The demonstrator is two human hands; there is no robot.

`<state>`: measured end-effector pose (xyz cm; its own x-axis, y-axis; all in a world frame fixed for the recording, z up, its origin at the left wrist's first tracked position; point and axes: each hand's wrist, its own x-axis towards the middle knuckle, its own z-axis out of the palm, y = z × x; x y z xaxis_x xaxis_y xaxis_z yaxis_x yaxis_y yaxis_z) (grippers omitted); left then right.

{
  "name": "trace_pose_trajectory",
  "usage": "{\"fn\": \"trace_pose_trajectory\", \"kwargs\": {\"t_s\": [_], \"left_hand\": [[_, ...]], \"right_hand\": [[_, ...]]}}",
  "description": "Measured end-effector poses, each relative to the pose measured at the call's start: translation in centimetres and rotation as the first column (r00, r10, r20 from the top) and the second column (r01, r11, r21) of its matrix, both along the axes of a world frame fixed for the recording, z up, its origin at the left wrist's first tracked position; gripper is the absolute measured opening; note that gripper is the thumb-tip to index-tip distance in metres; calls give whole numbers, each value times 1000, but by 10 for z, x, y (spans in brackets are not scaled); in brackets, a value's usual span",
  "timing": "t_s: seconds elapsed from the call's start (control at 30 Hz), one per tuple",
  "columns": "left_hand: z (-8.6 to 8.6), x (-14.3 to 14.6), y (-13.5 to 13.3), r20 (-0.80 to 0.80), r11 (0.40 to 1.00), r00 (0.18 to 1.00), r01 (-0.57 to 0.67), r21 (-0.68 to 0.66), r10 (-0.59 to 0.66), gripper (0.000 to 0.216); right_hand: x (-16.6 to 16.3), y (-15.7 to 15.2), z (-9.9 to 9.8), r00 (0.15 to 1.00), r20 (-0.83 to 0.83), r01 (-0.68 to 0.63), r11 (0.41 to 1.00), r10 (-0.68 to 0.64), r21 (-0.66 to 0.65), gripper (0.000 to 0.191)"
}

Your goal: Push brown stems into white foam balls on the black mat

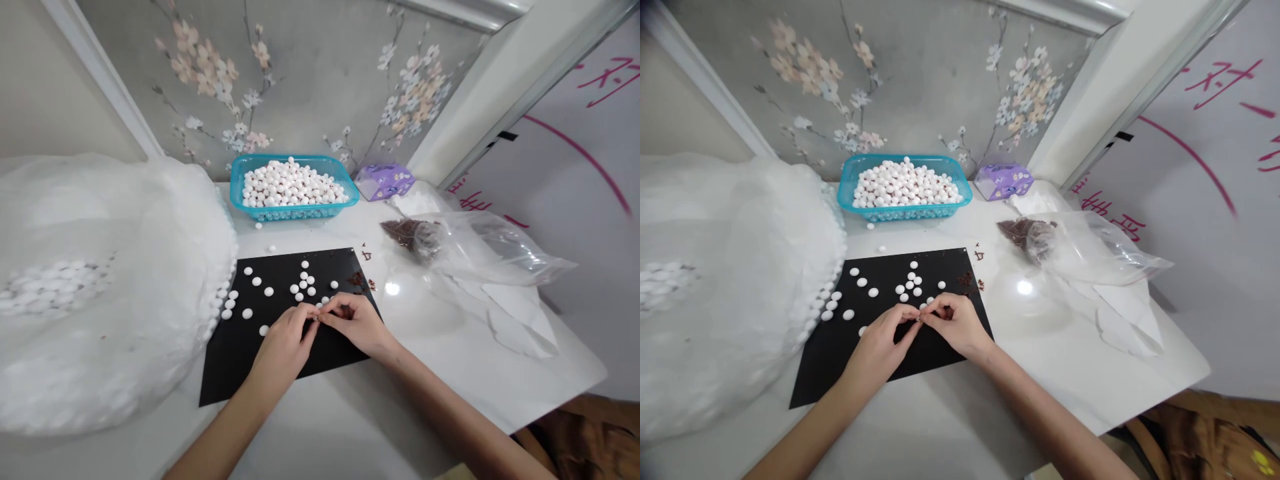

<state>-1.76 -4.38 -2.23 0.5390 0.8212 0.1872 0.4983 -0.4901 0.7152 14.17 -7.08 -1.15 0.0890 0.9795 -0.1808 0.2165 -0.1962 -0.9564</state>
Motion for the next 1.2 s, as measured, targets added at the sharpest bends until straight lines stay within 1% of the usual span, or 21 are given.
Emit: {"fn": "trace_pose_trajectory", "kwargs": {"t_s": [0.1,0.27,0.33,0.43,0.5,0.57,0.6,0.67,0.7,0.77,0.9,1.0,1.1,1.17,1.2], "left_hand": [[0,0,0,-20,1000,1000,4,10,-4,8],[0,1,0,-31,1000,1000,-1,4,2,8],[0,1,0,-27,1000,1000,-4,6,4,8],[-1,0,-1,-21,999,1000,-23,23,23,12],[1,0,-2,-6,998,999,-50,27,50,13],[3,0,-3,21,997,996,-82,9,82,16],[5,0,-3,37,995,995,-96,-6,96,18],[7,0,-3,60,993,992,-109,-36,111,21],[8,0,-3,65,993,992,-107,-46,110,22],[9,-1,-3,63,994,993,-97,-56,100,21],[8,-1,-3,76,994,993,-83,-66,88,18],[10,-2,-3,97,989,989,-99,-107,110,18],[14,-2,-2,107,976,980,-149,-158,167,21],[17,-3,-1,97,972,977,-172,-162,189,21],[17,-3,-1,85,972,978,-176,-153,190,20]], "right_hand": [[0,2,3,998,56,19,1000,-19,-6,23],[-5,2,5,984,174,41,999,-46,31,19],[-6,1,7,981,187,35,999,-41,37,15],[-2,-1,14,987,160,19,999,-24,32,13],[3,-2,18,983,178,25,998,-35,60,12],[9,-3,20,969,247,-22,992,-9,124,9],[11,-4,21,957,290,-74,985,27,153,11],[14,-4,21,925,363,-190,965,115,179,24],[15,-4,21,910,388,-232,956,148,180,28],[13,-3,21,890,418,-275,946,183,172,31],[8,-2,23,852,477,-334,926,216,178,25],[10,0,28,810,531,-395,901,249,179,19],[23,18,41,741,623,-463,863,252,202,18],[36,45,55,689,699,-479,844,191,242,18],[42,63,63,672,729,-456,849,130,268,18]]}}
